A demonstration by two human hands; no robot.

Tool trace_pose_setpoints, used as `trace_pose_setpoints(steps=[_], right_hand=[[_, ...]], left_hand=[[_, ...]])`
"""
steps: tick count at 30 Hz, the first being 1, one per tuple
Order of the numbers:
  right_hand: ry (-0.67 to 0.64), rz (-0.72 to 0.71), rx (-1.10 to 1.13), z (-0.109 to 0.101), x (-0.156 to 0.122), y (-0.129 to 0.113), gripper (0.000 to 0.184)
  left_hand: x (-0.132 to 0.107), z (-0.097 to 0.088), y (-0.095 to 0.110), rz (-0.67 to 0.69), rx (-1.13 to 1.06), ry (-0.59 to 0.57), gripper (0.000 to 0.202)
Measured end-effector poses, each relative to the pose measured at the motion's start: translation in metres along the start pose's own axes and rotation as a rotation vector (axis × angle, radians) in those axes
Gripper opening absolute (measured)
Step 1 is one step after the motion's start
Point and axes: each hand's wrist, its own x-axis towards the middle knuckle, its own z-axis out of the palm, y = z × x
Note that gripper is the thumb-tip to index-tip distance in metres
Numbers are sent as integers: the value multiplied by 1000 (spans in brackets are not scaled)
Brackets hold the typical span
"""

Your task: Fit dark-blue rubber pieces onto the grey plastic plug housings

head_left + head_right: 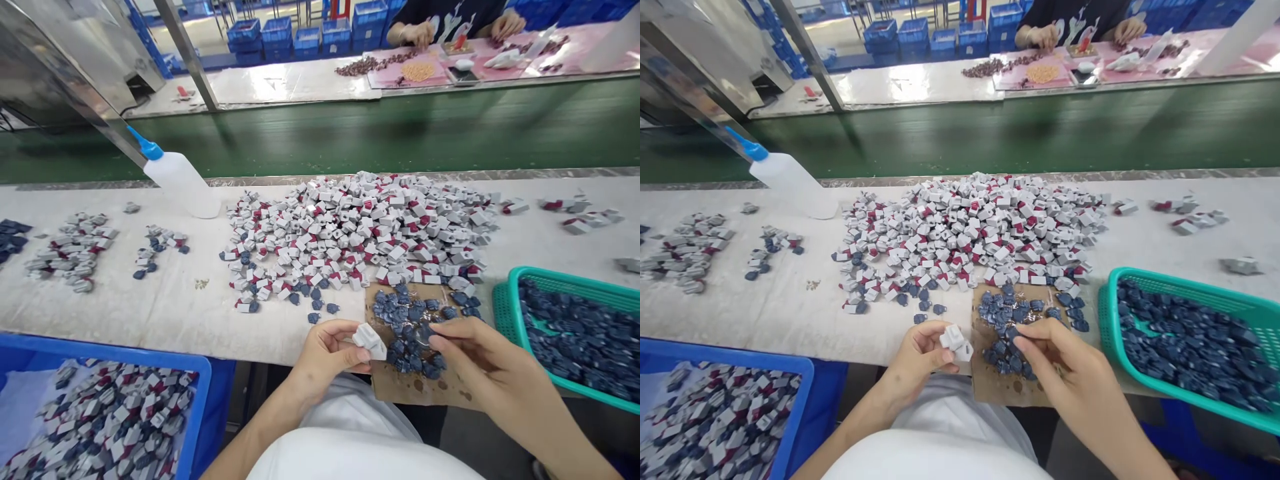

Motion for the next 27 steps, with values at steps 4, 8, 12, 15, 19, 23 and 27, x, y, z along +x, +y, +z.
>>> trace_pose_setpoints(steps=[4,8,12,15,19,23,27], right_hand=[[182,18,198,15,-11,-39,8],[172,39,276,25,-15,-52,7],[145,51,321,29,-12,-49,10],[125,99,322,29,-9,-50,20],[57,47,250,24,-7,-51,22],[-156,72,270,12,-4,-44,25],[-343,138,433,2,0,-37,27]], left_hand=[[-3,8,-2,44,-53,-25,41],[-4,10,-1,83,-78,-47,35],[-6,10,0,101,-86,-75,30],[-8,10,0,116,-86,-93,27],[-9,10,1,140,-56,-96,26],[-9,9,2,146,-8,-92,28],[-10,7,2,129,4,-159,29]])
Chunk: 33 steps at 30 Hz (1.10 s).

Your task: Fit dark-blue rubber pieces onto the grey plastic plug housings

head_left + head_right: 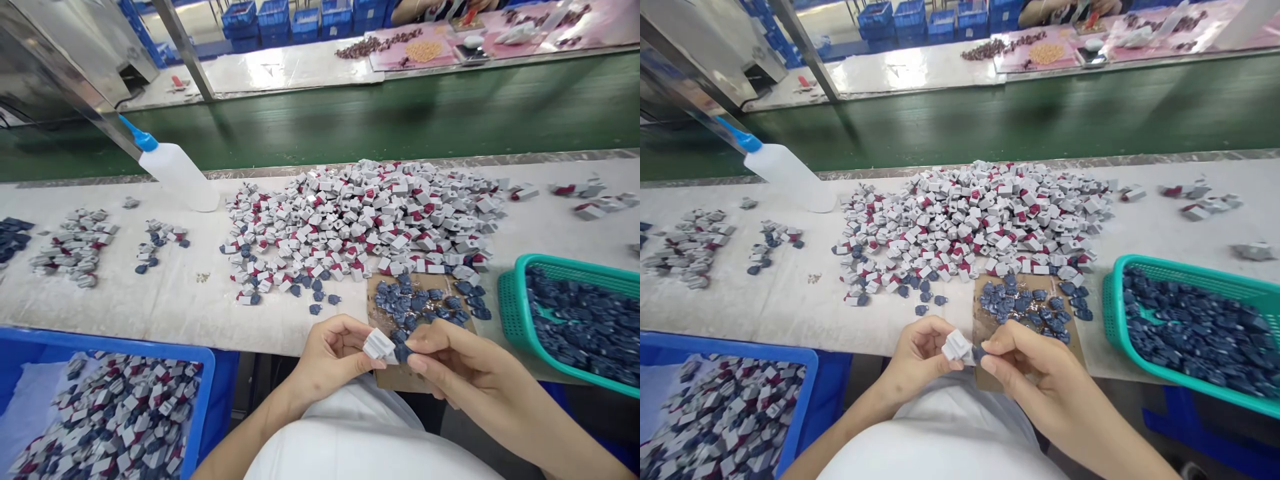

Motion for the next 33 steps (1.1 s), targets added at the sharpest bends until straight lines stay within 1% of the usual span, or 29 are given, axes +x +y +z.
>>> trace_pose_setpoints(steps=[2,4,9,12,15,17,20,23,25,27,29,31,33], right_hand=[[-67,2,19,-3,2,0,24],[-93,-3,36,-4,4,0,23],[-69,-29,122,0,7,5,23],[-25,-24,191,3,8,12,24],[29,6,252,8,11,20,26],[38,23,260,11,14,23,28],[15,46,252,13,18,23,31],[-30,65,255,9,20,19,36],[-33,69,248,4,23,17,42],[31,72,246,1,29,15,49],[154,83,275,3,37,14,53],[262,105,347,12,45,10,56],[278,144,443,26,51,4,60]], left_hand=[[-1,0,-1,-1,-1,-40,26],[-1,0,-2,6,-13,-54,24],[-2,4,-6,10,-26,-28,30],[0,7,-9,15,-7,4,27],[3,10,-10,51,-2,47,25],[4,10,-10,73,11,72,26],[4,7,-13,75,50,109,28],[3,2,-17,-11,66,82,30],[2,0,-19,-117,53,6,32],[3,1,-19,-188,43,-76,30],[3,3,-16,-205,90,-122,23],[4,6,-10,-154,215,-113,19],[3,9,-4,-27,401,-93,15]])
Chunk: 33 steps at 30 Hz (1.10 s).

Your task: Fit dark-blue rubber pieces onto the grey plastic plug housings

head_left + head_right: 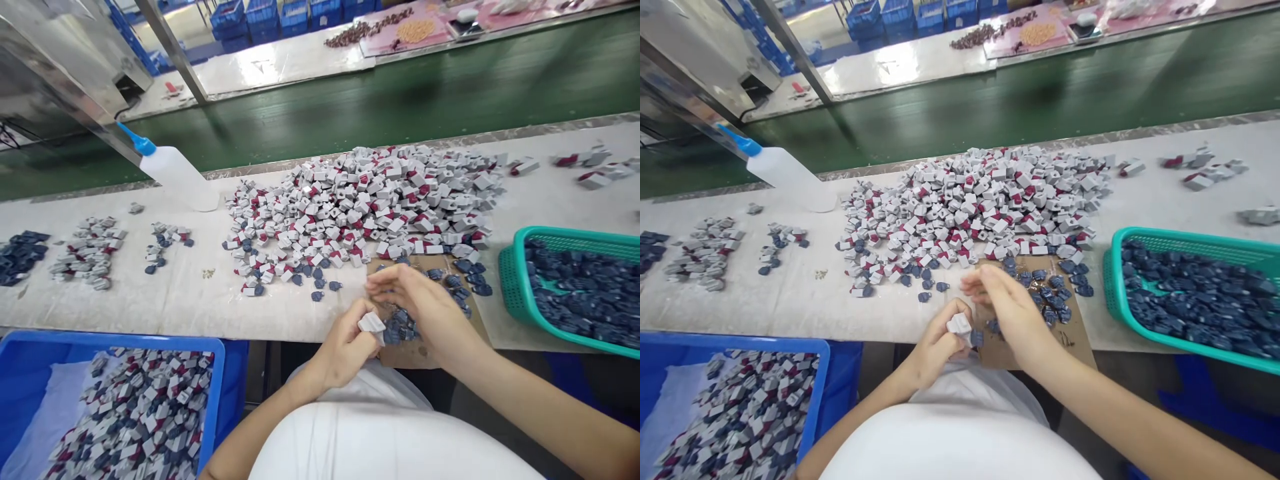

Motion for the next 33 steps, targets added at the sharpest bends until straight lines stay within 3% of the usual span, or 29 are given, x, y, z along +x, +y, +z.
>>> trace_pose_setpoints(steps=[5,11,14,18,21,24,28,31,33], right_hand=[[-104,155,162,35,-8,1,66],[3,76,255,37,-12,15,66],[54,70,282,39,-14,21,66],[118,137,317,44,-11,23,66],[95,221,355,42,-4,21,68],[113,212,367,30,1,19,60],[149,116,291,10,3,18,45],[46,46,156,-1,0,13,41],[-69,28,58,-6,-3,7,40]], left_hand=[[-1,5,-1,362,380,98,11],[4,11,-18,546,608,191,31],[6,13,-17,461,596,213,30],[10,14,-12,260,326,261,35],[13,8,-7,-56,-46,243,43],[12,-3,1,-368,-581,84,52],[7,-11,11,-383,-856,-20,50],[6,-9,11,-381,-784,-64,43],[5,-7,8,-348,-619,-38,47]])
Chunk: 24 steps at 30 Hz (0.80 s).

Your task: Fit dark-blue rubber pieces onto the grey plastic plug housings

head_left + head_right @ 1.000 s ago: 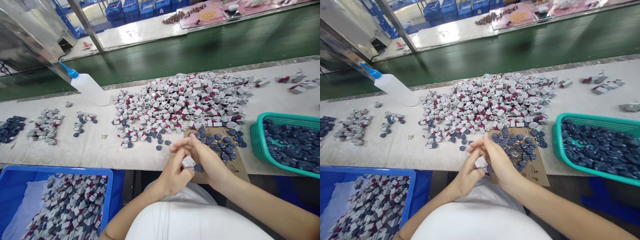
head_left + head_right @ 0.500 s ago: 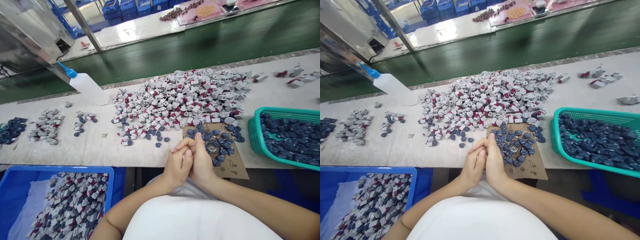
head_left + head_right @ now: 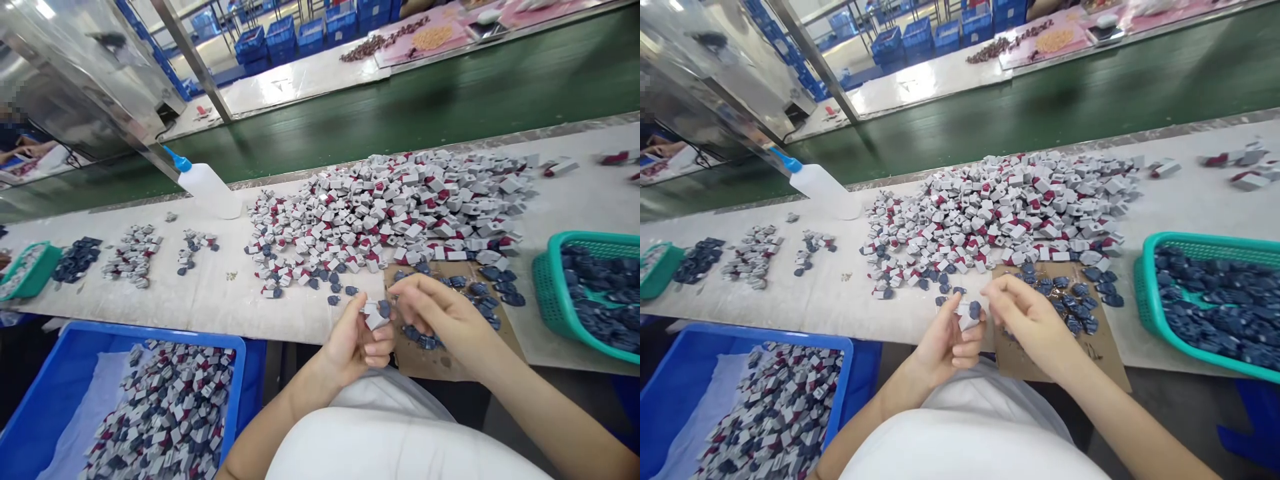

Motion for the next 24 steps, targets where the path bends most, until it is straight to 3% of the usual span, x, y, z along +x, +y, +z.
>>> trace_pose_setpoints(steps=[4,7,12,17,20,22,24], right_hand=[[-271,36,-138,-3,-10,-2,31],[-375,86,-125,0,-18,6,37],[-334,133,-40,8,-22,20,45],[-352,159,-48,12,-31,21,44],[-365,120,-98,2,-48,18,39],[-277,72,-157,-18,-59,16,37],[-38,-2,-244,-45,-66,14,32]], left_hand=[[-7,-3,-7,344,592,238,44],[-13,-9,-15,536,943,291,34],[-12,-16,-25,674,903,403,36],[-16,-9,-20,588,1093,248,27],[-22,-6,-24,583,1061,181,32],[-24,-8,-29,597,869,286,41],[-25,-13,-31,645,609,532,47]])
